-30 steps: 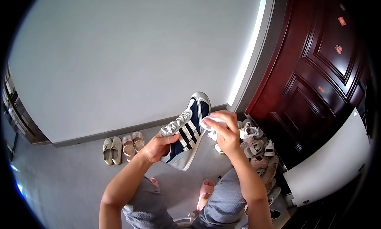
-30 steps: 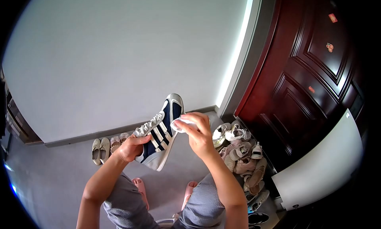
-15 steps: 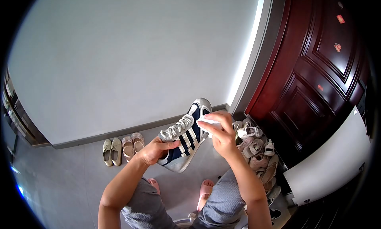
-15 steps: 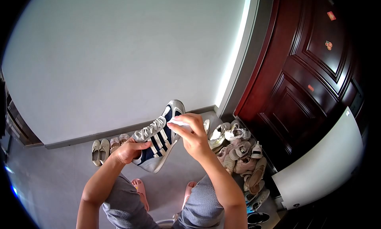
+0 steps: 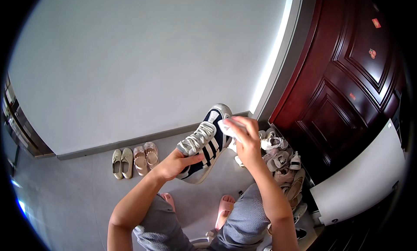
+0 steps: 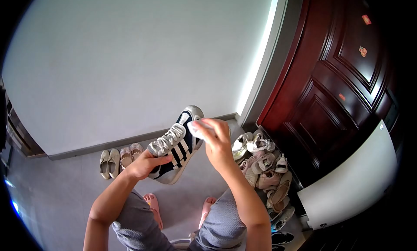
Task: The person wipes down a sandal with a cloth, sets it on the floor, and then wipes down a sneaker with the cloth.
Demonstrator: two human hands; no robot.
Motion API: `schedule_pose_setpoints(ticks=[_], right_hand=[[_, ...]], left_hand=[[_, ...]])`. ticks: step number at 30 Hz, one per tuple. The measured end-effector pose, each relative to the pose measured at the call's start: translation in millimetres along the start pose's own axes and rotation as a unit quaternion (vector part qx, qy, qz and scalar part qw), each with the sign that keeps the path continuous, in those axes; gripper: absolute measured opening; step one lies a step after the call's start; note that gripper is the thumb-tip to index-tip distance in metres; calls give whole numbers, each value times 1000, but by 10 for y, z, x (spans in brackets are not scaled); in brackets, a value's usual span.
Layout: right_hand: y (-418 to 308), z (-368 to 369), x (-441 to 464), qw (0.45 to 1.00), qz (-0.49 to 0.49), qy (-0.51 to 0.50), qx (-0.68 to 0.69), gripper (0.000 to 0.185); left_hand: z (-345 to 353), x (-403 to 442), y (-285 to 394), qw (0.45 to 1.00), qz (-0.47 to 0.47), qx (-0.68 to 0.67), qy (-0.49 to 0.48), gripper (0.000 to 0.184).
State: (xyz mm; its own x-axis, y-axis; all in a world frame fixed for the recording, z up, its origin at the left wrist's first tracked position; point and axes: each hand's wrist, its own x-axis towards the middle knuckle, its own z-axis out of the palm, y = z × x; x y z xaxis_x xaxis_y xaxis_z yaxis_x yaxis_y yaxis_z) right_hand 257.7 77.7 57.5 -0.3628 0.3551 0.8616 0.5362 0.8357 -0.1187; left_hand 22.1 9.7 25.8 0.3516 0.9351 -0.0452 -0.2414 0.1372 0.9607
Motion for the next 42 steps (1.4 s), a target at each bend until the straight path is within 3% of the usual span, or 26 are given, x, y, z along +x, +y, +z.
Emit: schedule_pose_setpoints(ticks=[5, 9, 12, 17, 19, 21, 24, 28, 31, 33, 35, 39, 41, 42], right_hand=[[-201, -21, -38, 997, -31, -61, 30, 57], [-152, -40, 2, 997, -22, 49, -58, 56], [-154, -80, -45, 997, -12, 32, -71, 55], [-353, -185, -140, 995, -59, -8, -78, 44], [-336, -224, -210, 996, -54, -18, -66, 42], [-271, -240, -254, 999, -40, -13, 22, 43], [-297, -246, -167, 999, 5, 27, -28, 50], [-322, -203, -221, 998, 12, -49, -27, 50], [-318, -197, -372, 995, 24, -78, 65, 53], [-389, -129, -426, 985, 65, -91, 129, 56], [-490, -52, -489, 988, 28, -91, 118, 57], [-601, -72, -468, 972, -99, -152, 148, 57], [-546, -110, -424, 944, -108, -207, 233, 55], [-553, -102, -408, 957, -93, -172, 216, 53]], left_hand=[[81, 44, -93, 998, 56, 12, -4, 42], [93, 93, -187, 979, 144, 144, -19, 38], [303, 35, -143, 922, 283, 262, 26, 35], [375, -45, -238, 917, 267, 294, 36, 32], [396, -48, -270, 905, 265, 332, 34, 34], [446, -44, -269, 917, 273, 286, 51, 28], [434, -22, -240, 898, 309, 309, 45, 31], [444, -7, -224, 921, 269, 277, 47, 34], [390, 32, -345, 955, 191, 221, 53, 35], [398, 43, -277, 987, 141, -52, 65, 37], [473, -26, -154, 979, 69, -149, 121, 40], [312, 57, -287, 981, 33, -176, 76, 48], [269, 77, -334, 982, 37, -174, 60, 48], [281, 80, -332, 981, 34, -181, 63, 48]])
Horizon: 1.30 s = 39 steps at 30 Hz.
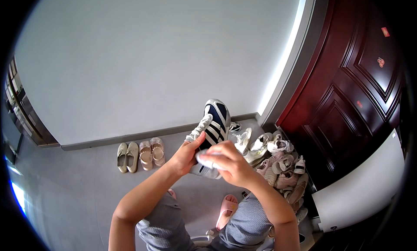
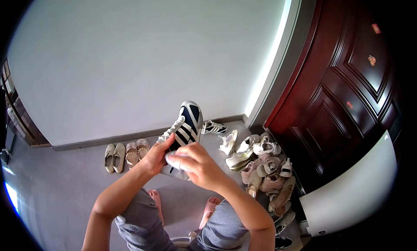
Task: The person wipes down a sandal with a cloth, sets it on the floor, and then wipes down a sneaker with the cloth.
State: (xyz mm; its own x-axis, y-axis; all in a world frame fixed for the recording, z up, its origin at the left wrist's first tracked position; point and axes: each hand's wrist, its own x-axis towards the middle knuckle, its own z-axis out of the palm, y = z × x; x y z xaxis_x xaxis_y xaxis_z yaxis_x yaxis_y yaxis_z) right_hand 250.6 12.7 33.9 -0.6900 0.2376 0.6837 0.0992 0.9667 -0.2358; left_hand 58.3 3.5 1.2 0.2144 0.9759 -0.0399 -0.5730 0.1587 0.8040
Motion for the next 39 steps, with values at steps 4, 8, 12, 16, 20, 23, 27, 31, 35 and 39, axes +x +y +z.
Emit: schedule_pose_setpoints(ticks=[4, 8, 12, 16, 20, 23, 27, 31, 35, 39], right_hand=[[-41, 65, -53, 999, 1, 17, -38, 44], [-166, 81, -80, 997, -52, -43, 45, 43], [-136, 45, -103, 997, -27, 11, -66, 46], [-134, 89, -183, 993, -56, -89, 50, 50], [-184, 86, -14, 979, -15, 144, -145, 52], [-87, 125, 9, 962, -36, 173, -210, 52], [7, 22, 4, 966, -13, 211, -151, 54], [-19, -142, 24, 948, 50, 268, -162, 57], [-45, -144, 98, 955, 40, 231, -181, 57], [-12, -28, 68, 964, 31, 206, -165, 57]], left_hand=[[68, -44, -46, 1000, -16, -8, 14, 49], [27, 40, -95, 997, 13, -77, -18, 51], [40, 11, -137, 997, 35, -69, 29, 57], [60, 27, -41, 991, 101, -26, 80, 60], [90, -49, 152, 979, 133, -154, -6, 64], [141, -77, 54, 985, 84, -146, -41, 53], [182, -55, -8, 987, 67, -142, -43, 36], [252, -114, -136, 994, 108, 22, -1, 39], [231, -169, -147, 911, 231, 340, -18, 29], [334, -210, -129, 899, 293, 323, -44, 23]])
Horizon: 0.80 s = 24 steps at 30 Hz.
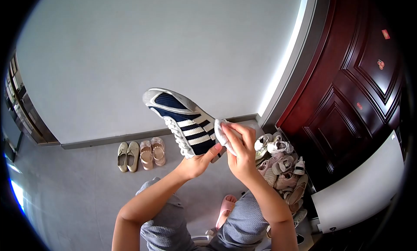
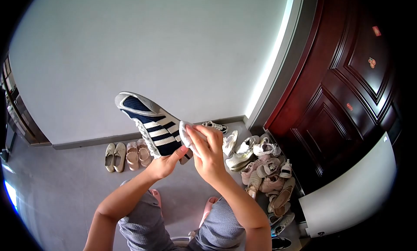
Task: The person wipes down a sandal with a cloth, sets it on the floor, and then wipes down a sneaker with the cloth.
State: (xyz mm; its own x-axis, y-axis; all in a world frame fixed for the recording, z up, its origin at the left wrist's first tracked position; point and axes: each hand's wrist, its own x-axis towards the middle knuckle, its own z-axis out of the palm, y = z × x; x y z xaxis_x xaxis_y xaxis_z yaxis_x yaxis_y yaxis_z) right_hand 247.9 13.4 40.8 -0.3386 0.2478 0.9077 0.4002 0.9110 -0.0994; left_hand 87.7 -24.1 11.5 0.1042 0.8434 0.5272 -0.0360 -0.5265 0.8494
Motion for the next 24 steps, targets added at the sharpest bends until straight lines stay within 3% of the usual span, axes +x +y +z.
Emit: schedule_pose_setpoints(ticks=[2, 5, 7, 10, 13, 14, 16, 19, 24], right_hand=[[-23, -19, 1, 1000, -18, -8, -3, 57], [10, -44, -53, 999, -34, -34, 16, 57], [39, -58, -64, 997, -33, -51, 42, 57], [-27, -50, 54, 999, -19, 26, 6, 57], [-58, 24, 184, 999, -24, 16, -26, 54], [-61, 45, 191, 998, -36, -6, -55, 53], [-64, 47, 159, 998, -27, -14, -63, 53], [-22, 75, 93, 999, -41, -2, 1, 54], [63, 55, 46, 994, -21, -57, 94, 54]], left_hand=[[13, 5, -13, 998, 19, -8, 57, 21], [-91, 32, -76, 972, -124, -139, 144, 27], [-198, 75, -155, 960, -155, -174, 158, 36], [-6, 153, -80, 929, -119, -241, 256, 40], [-63, 42, -139, 978, -107, -152, 94, 26], [52, 47, -92, 983, -52, -130, 119, 28], [90, 82, -55, 981, -33, -142, 131, 32], [-7, 115, 4, 955, -139, -195, 177, 37], [-111, 192, -50, 934, -103, -298, 166, 38]])
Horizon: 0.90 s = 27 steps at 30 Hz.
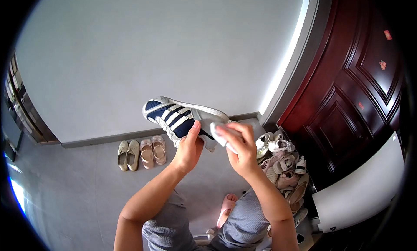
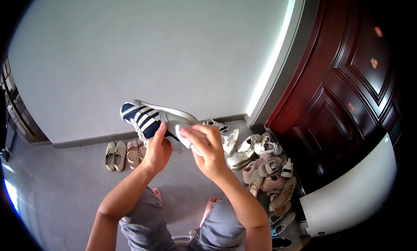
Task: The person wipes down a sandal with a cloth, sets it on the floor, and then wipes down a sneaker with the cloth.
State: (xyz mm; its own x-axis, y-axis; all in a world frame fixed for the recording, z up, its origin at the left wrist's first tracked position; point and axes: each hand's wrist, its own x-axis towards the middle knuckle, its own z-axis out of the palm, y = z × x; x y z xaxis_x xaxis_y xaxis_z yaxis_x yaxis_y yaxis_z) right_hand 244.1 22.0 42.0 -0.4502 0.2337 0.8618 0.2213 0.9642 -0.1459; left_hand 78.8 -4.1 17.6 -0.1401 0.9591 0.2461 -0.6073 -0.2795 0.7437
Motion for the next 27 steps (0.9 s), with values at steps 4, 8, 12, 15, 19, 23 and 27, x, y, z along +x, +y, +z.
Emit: schedule_pose_setpoints(ticks=[4, 8, 12, 15, 19, 23, 27], right_hand=[[-96, 79, -35, 997, -19, 36, -60, 50], [-156, 115, -50, 992, -96, -20, -75, 48], [-77, 21, -19, 996, -14, 29, -87, 50], [-181, 134, -69, 996, -85, -7, -35, 50], [-91, 68, -4, 993, -66, 28, -89, 51], [-123, 102, -33, 996, -27, 31, -76, 54], [-181, 113, -25, 994, -83, -5, -77, 54]], left_hand=[[-12, -36, -10, 998, -48, -48, 8, 46], [-23, -40, 31, 996, -78, -42, -6, 45], [-10, 16, -32, 995, -39, -91, 8, 44], [-32, -35, 112, 993, -82, -89, 6, 42], [-11, 12, 35, 993, -73, -97, -5, 41], [44, -12, 69, 992, -48, -113, 8, 30], [-23, -4, 76, 989, -93, -115, -11, 20]])
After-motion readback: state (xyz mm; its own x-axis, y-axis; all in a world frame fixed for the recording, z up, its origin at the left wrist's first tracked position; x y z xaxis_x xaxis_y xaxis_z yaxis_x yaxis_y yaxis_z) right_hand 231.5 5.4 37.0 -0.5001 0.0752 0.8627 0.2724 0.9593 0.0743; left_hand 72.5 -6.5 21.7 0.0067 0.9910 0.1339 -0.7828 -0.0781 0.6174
